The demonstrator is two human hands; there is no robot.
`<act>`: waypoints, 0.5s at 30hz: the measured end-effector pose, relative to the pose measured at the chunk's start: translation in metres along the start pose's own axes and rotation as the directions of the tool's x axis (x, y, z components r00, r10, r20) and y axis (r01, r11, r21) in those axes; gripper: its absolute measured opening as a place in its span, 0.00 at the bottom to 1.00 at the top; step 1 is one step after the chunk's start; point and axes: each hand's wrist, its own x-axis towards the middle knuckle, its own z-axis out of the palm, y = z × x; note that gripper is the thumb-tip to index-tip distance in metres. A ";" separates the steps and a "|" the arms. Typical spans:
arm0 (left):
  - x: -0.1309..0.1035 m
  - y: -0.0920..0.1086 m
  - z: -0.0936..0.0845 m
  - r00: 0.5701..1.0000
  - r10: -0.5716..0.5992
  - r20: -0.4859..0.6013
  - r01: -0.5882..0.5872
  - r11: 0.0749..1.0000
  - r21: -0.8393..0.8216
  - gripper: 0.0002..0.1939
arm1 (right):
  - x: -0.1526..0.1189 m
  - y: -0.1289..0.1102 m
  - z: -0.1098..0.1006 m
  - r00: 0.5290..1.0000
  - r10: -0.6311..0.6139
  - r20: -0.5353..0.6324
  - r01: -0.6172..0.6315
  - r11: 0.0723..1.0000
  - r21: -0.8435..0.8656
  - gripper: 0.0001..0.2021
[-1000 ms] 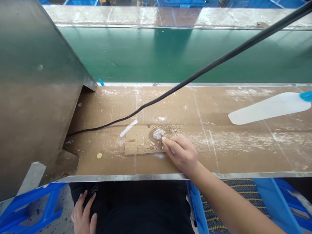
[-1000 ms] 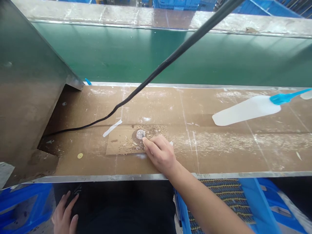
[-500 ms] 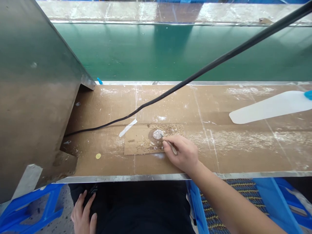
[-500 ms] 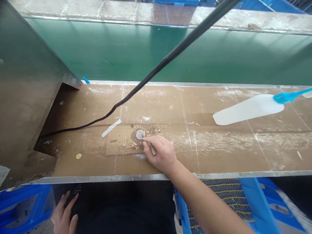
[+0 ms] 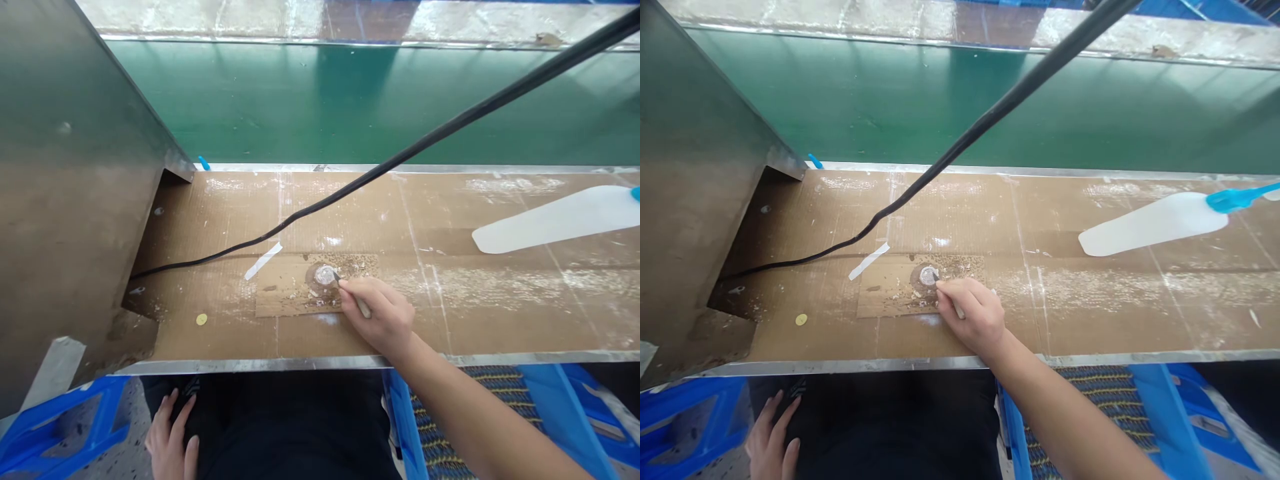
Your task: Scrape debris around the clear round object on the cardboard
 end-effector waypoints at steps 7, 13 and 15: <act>-0.002 -0.009 0.000 0.997 0.074 0.018 -0.075 0.996 0.050 0.24 | -0.002 0.002 -0.003 1.000 0.019 0.014 -0.019 1.000 -0.016 0.05; 0.002 -0.003 0.000 0.997 0.078 -0.001 -0.078 0.996 0.044 0.23 | -0.004 0.004 0.000 0.999 0.010 0.053 -0.007 0.999 -0.047 0.04; 0.003 -0.003 0.000 0.997 0.082 -0.001 -0.082 0.996 0.043 0.23 | -0.003 0.004 0.000 0.999 0.007 0.049 -0.003 0.998 -0.070 0.04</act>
